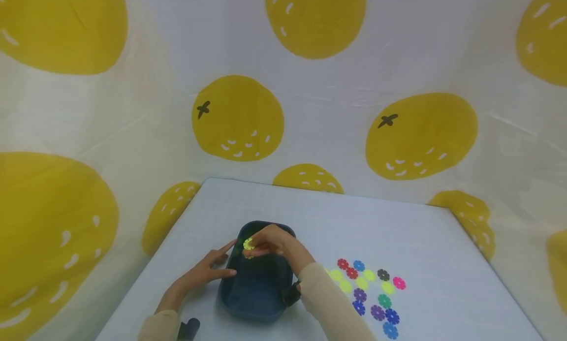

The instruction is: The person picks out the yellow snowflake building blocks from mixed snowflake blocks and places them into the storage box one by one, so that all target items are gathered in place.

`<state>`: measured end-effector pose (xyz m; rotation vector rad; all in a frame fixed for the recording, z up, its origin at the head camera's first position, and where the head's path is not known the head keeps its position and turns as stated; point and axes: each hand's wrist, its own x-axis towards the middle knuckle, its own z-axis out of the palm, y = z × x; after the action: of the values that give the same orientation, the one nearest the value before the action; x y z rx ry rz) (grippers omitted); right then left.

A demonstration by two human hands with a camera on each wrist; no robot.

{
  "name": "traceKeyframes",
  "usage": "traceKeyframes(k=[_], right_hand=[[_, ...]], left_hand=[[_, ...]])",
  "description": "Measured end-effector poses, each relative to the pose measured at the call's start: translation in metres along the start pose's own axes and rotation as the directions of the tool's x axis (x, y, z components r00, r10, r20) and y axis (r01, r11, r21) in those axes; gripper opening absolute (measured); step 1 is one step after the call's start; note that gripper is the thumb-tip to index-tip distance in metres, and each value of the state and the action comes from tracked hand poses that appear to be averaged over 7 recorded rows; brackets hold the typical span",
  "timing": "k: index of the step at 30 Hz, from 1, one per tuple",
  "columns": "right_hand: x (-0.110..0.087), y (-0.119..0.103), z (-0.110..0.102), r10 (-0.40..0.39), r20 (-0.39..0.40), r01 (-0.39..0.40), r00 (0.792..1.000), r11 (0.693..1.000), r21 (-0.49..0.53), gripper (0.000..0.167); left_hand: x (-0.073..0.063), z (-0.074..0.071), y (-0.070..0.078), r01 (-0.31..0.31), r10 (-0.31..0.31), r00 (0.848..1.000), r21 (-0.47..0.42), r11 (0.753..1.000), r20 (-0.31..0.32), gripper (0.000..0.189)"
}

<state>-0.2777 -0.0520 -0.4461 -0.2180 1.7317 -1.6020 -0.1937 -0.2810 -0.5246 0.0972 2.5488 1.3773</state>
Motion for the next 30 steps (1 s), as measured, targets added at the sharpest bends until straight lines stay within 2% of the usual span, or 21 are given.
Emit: traceKeyframes(k=[3,10,19,30], right_hand=[[0.003,0.002,0.000,0.008,0.008,-0.008,1.000,1.000,0.017,0.014],[0.008,0.004,-0.001,0.028,-0.045,-0.026,0.999,0.999,0.042,0.014],[0.014,0.009,0.002,0.038,-0.031,-0.037,0.999,0.999,0.036,0.014],[0.020,0.016,0.004,0.094,-0.024,-0.093,0.995,0.995,0.038,0.012]], left_hand=[[0.000,-0.001,0.001,-0.008,0.008,1.000,0.005,1.000,0.002,0.086],[0.001,-0.001,0.001,0.001,-0.001,1.000,0.020,1.000,-0.005,0.087],[0.001,0.000,-0.002,-0.022,0.022,1.000,0.013,1.000,-0.009,0.087],[0.002,0.001,-0.003,-0.014,0.015,1.000,0.017,1.000,-0.014,0.086]])
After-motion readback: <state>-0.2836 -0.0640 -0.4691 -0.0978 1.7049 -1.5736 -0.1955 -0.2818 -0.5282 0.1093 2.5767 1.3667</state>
